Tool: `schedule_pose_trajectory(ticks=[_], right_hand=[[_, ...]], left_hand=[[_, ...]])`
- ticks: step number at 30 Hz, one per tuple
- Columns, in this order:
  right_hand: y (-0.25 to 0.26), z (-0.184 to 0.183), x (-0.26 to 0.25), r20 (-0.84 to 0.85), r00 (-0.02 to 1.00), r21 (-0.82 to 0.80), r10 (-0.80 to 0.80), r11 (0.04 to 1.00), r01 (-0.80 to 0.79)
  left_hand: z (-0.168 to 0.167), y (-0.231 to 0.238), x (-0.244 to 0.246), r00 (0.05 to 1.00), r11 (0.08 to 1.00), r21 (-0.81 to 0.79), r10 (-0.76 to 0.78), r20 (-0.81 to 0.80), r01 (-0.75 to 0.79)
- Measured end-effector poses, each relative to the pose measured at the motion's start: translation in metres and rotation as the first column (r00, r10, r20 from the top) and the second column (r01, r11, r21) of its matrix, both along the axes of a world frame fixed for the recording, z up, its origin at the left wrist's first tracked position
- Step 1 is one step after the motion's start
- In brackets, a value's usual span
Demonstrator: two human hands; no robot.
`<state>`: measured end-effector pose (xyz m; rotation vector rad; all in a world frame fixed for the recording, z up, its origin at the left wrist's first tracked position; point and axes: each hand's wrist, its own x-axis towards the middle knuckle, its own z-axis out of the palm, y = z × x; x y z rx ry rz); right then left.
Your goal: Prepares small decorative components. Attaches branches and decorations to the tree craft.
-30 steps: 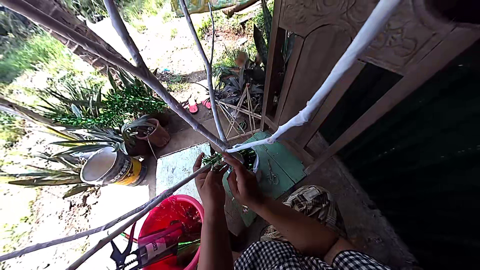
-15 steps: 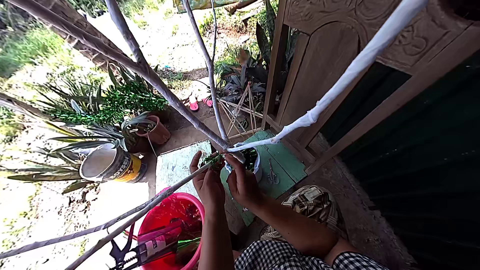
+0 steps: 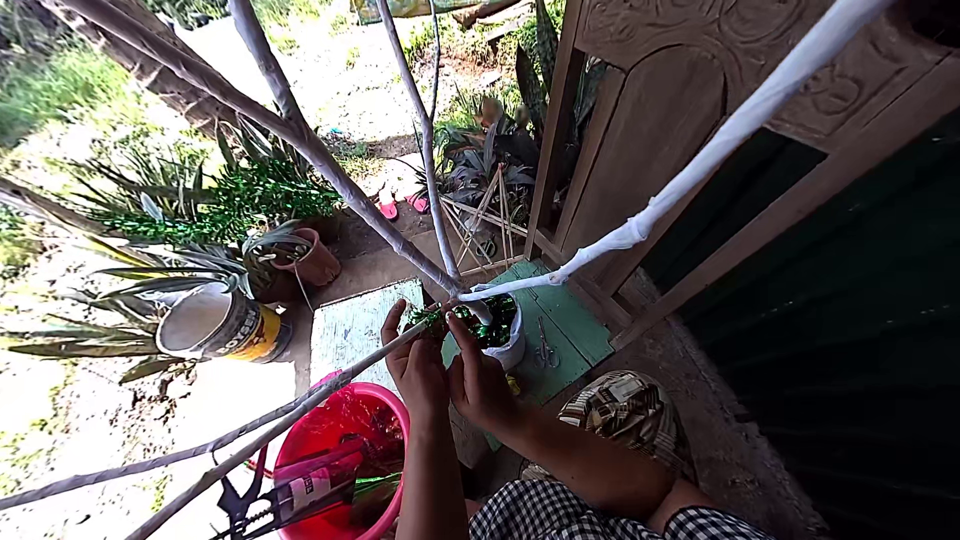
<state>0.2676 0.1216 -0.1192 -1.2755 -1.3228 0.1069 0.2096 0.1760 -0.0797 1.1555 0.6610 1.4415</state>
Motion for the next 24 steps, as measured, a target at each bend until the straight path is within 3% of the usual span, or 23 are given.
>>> schedule_pose_trajectory(ticks=[7, 12, 19, 24], right_hand=[[0.0, -0.019, 0.005, -0.149, 0.989, 0.118, 0.021, 0.993, -0.003], [0.01, -0.017, 0.017, -0.077, 0.995, 0.132, -0.07, 0.988, 0.079], [0.007, -0.016, 0.023, -0.097, 0.995, 0.38, -0.011, 0.924, 0.047], [0.016, -0.022, 0.025, -0.088, 0.993, 0.221, -0.074, 0.971, 0.092]], left_hand=[[-0.001, 0.002, 0.001, 1.0, 1.0, -0.017, -0.002, 0.002, 0.002], [-0.001, 0.002, 0.001, 1.0, 1.0, -0.003, 0.009, 0.006, -0.009], [0.002, 0.008, -0.002, 0.999, 0.999, 0.037, -0.017, -0.032, 0.018], [0.003, 0.011, -0.002, 1.0, 1.0, 0.019, -0.017, -0.014, 0.018]])
